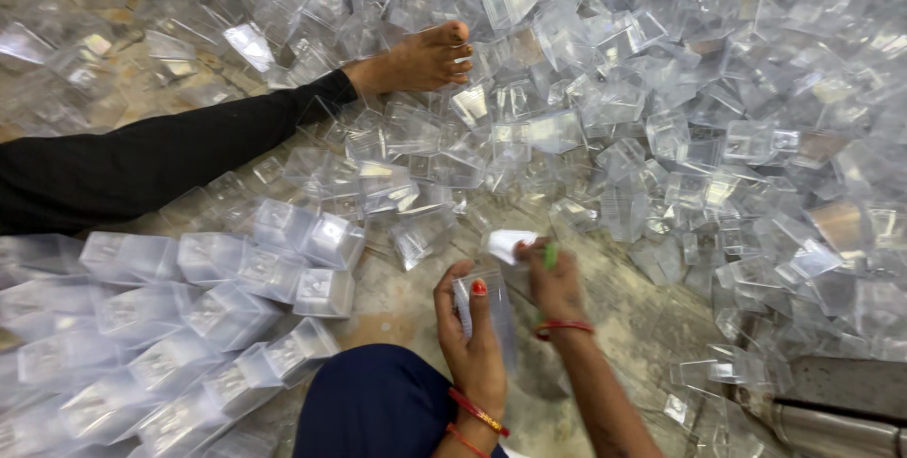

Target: The person sits on the floor among large piles of clear plastic cups and trims the edges of the cups one at a time, holding each cup in one hand and cutting with a small green bladed tool in the other, setting trimmed cups back onto the pile.

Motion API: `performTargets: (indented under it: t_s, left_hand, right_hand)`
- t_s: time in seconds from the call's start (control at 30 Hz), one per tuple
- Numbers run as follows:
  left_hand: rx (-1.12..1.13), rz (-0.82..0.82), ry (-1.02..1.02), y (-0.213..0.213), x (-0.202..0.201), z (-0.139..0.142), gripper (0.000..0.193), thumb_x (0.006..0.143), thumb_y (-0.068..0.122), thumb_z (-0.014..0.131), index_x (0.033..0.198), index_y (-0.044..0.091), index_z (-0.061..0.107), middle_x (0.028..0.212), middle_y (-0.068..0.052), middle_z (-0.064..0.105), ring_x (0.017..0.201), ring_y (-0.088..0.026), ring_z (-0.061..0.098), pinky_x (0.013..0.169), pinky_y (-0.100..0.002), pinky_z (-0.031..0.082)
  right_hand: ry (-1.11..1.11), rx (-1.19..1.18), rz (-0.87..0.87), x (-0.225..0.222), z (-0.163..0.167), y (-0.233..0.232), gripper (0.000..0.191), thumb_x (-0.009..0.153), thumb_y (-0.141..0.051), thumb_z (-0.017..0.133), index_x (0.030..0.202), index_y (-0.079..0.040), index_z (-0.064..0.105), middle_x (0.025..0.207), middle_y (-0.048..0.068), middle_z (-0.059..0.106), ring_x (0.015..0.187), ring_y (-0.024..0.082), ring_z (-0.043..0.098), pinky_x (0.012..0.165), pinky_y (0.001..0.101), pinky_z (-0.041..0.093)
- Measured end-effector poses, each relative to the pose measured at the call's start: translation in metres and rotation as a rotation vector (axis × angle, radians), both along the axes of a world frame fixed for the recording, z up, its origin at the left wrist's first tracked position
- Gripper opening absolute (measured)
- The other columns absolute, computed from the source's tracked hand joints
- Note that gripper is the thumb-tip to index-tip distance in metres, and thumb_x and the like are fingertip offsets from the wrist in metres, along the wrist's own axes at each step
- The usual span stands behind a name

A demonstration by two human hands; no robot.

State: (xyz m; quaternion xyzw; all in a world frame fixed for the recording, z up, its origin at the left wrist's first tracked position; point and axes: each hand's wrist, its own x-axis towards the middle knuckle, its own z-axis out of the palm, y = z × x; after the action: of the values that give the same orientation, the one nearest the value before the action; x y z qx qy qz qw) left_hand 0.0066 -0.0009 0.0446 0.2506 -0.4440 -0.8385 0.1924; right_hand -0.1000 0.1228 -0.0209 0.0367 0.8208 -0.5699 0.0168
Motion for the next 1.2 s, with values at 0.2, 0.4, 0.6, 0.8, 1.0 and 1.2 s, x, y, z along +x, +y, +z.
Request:
performTargets:
  t_s: [0.2,0.4,0.6,0.8,1.0,1.2]
  left_hand:
    - [-0.208,-0.333,-0.020,0.025,0.001,-0.002,0.059,0.095,0.025,0.064,0.149,0.009,0.047,0.146,-0.005,0.057,0.131,-0.016,0.056,0.106,-0.030,0.042]
    - [0.011,-0.334,-0.036,0.022,-0.003,-0.011,0.054,0.097,0.034,0.061,0.145,0.012,0.055,0.140,-0.011,0.065,0.126,-0.024,0.060,0.106,-0.033,0.045]
    - [0.308,-0.073,-0.287,0.010,-0.008,-0.039,0.052,0.095,0.031,0.057,0.144,0.015,0.055,0.144,-0.008,0.059,0.127,-0.020,0.056,0.104,-0.033,0.042]
    - [0.071,-0.127,-0.215,0.020,-0.013,-0.046,0.051,0.096,0.032,0.058,0.142,0.010,0.056,0.145,-0.009,0.061,0.131,-0.022,0.057,0.108,-0.033,0.043]
    - [-0.147,-0.419,-0.069,0.027,-0.010,-0.024,0.062,0.095,0.026,0.064,0.152,0.012,0.045,0.154,-0.010,0.054,0.142,-0.019,0.050,0.114,-0.032,0.037]
    - [-0.223,-0.480,-0.009,0.028,-0.006,-0.024,0.058,0.094,0.023,0.065,0.148,0.008,0.053,0.146,-0.014,0.065,0.135,-0.021,0.060,0.109,-0.032,0.044]
  right_hand:
    - [-0.082,0.120,0.254,0.003,0.102,0.060,0.026,0.096,-0.025,0.066,0.109,-0.006,0.077,0.075,0.001,0.075,0.056,0.008,0.046,0.052,0.0291,0.036]
    - [0.001,0.242,0.587,-0.020,0.110,0.025,0.032,0.102,-0.028,0.057,0.103,-0.005,0.079,0.081,0.003,0.079,0.072,0.013,0.072,0.067,0.0322,0.057]
    - [0.146,1.131,0.585,-0.051,0.067,-0.042,0.039,0.093,-0.037,0.069,0.130,-0.025,0.065,0.079,0.011,0.072,0.078,0.032,0.070,0.067,0.0465,0.055]
    - [0.331,0.989,0.394,-0.033,0.061,0.001,0.029,0.084,-0.044,0.075,0.090,-0.016,0.076,0.105,0.011,0.071,0.077,0.031,0.071,0.067,0.0455,0.055]
    - [-0.011,0.307,0.420,-0.013,0.061,0.078,0.035,0.091,-0.038,0.069,0.090,-0.004,0.075,0.079,0.004,0.066,0.070,0.014,0.060,0.061,0.0368,0.050]
    - [-0.165,0.242,0.579,-0.017,0.074,0.075,0.050,0.108,-0.037,0.059,0.078,0.003,0.064,0.064,0.000,0.052,0.055,0.009,0.042,0.052,0.0339,0.037]
